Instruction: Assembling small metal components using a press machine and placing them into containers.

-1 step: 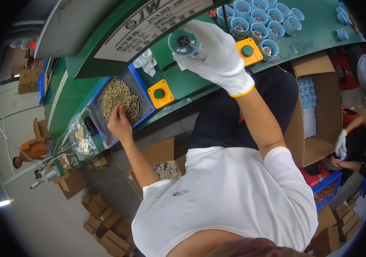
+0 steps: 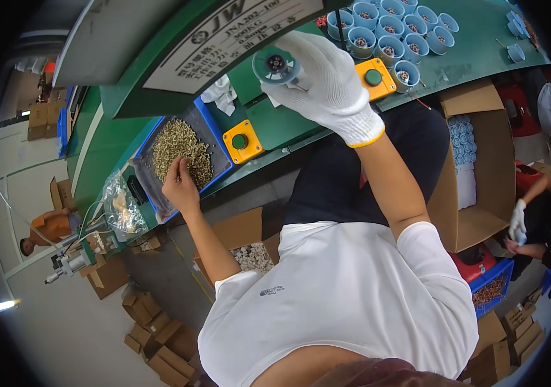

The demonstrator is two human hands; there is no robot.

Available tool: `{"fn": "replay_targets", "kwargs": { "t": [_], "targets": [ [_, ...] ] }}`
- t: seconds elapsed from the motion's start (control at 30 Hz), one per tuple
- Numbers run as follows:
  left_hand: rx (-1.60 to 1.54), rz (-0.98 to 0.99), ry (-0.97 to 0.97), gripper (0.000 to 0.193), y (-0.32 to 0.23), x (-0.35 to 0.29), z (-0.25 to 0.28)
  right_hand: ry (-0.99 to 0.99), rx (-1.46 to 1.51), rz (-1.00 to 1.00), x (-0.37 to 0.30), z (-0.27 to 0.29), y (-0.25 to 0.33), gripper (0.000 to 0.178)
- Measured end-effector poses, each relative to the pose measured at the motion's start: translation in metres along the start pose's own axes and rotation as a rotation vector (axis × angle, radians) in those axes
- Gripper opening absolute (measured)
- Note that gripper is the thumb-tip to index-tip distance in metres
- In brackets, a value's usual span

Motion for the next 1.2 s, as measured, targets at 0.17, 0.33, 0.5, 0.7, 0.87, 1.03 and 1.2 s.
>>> {"fn": "replay_targets", "kwargs": {
  "t": [0.17, 0.33, 0.5, 0.7, 0.87, 1.03, 1.2],
  "targets": [
    [-0.003, 0.012, -0.001, 0.021, -0.001, -0.002, -0.001, 0.078, -0.159, 0.002, 0.001, -0.005, 0.008, 0.055],
    [-0.007, -0.004, -0.008, 0.019, 0.003, -0.001, -0.002, -0.101, -0.094, 0.135, -0.003, -0.007, 0.002, 0.056],
    [0.0, 0.003, -0.01, 0.019, -0.001, -0.002, 0.0, -0.061, -0.137, 0.031, -0.004, -0.009, 0.004, 0.056],
    [-0.032, -0.021, -0.028, 0.016, -0.011, 0.0, 0.0, 0.099, -0.163, -0.108, 0.005, 0.007, 0.016, 0.056],
    [-0.151, -0.422, 0.046, 0.018, -0.1, -0.033, -0.021, -0.096, -0.269, -0.016, -0.045, 0.044, -0.015, 0.029],
    [-0.134, -0.523, 0.002, 0.022, -0.12, -0.045, -0.042, 0.153, -0.421, -0.029, -0.059, 0.055, -0.03, 0.012],
    [-0.01, -0.542, -0.013, 0.023, -0.132, -0.028, -0.036, 0.203, -0.516, 0.047, -0.06, 0.076, -0.027, 0.019]
  ]
}}
Point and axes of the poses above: each hand's wrist, its own x-axis towards the middle knuckle, its own z-axis out of the back of the hand, y = z × x, the point moved 1 cm from there along x, towards the middle knuckle, and after that the axes turned 1 degree about -z, right-handed, at the moved point
